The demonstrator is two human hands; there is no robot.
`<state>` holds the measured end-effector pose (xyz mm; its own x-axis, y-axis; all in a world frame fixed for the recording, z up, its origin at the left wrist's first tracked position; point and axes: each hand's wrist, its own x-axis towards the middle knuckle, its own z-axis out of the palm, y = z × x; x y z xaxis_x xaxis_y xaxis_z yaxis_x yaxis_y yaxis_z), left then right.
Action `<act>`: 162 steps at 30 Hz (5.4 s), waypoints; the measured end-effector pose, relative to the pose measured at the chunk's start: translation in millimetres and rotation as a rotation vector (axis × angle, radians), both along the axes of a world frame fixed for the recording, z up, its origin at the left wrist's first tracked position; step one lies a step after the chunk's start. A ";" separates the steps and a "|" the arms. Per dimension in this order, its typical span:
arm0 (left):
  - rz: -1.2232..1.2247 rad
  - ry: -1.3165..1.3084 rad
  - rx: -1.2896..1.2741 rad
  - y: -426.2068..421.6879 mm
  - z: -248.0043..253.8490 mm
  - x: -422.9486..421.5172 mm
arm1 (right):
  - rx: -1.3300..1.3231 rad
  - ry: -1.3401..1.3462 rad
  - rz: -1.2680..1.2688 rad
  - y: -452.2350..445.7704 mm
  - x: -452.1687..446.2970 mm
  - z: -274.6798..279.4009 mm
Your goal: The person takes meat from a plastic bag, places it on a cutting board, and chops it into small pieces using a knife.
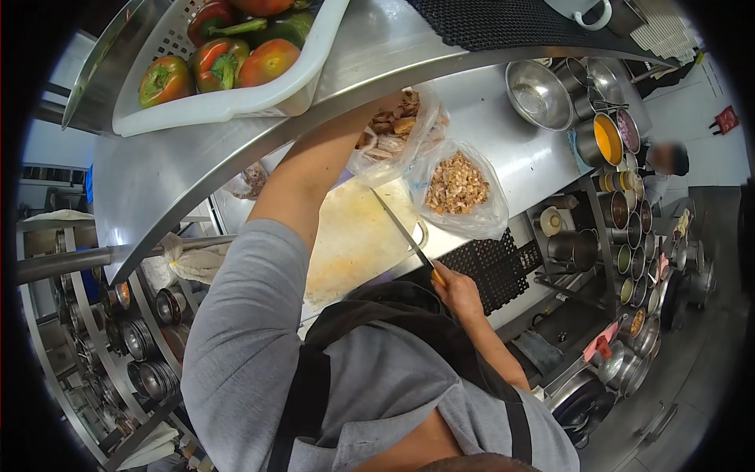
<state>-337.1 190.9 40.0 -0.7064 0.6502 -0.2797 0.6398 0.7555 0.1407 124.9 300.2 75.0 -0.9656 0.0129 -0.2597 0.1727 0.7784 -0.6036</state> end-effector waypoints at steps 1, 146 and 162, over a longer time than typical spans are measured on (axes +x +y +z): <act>-0.002 0.002 -0.013 -3.0 -4.5 0.1 | 0.000 0.000 -0.003 -0.1 0.3 0.3; 0.213 -0.039 0.412 -199.3 -9.5 222.7 | 0.052 -0.232 0.132 -84.2 -30.5 -19.4; 0.433 -0.261 0.575 -219.1 -32.9 188.9 | 0.030 -0.120 0.019 -37.5 38.9 -3.2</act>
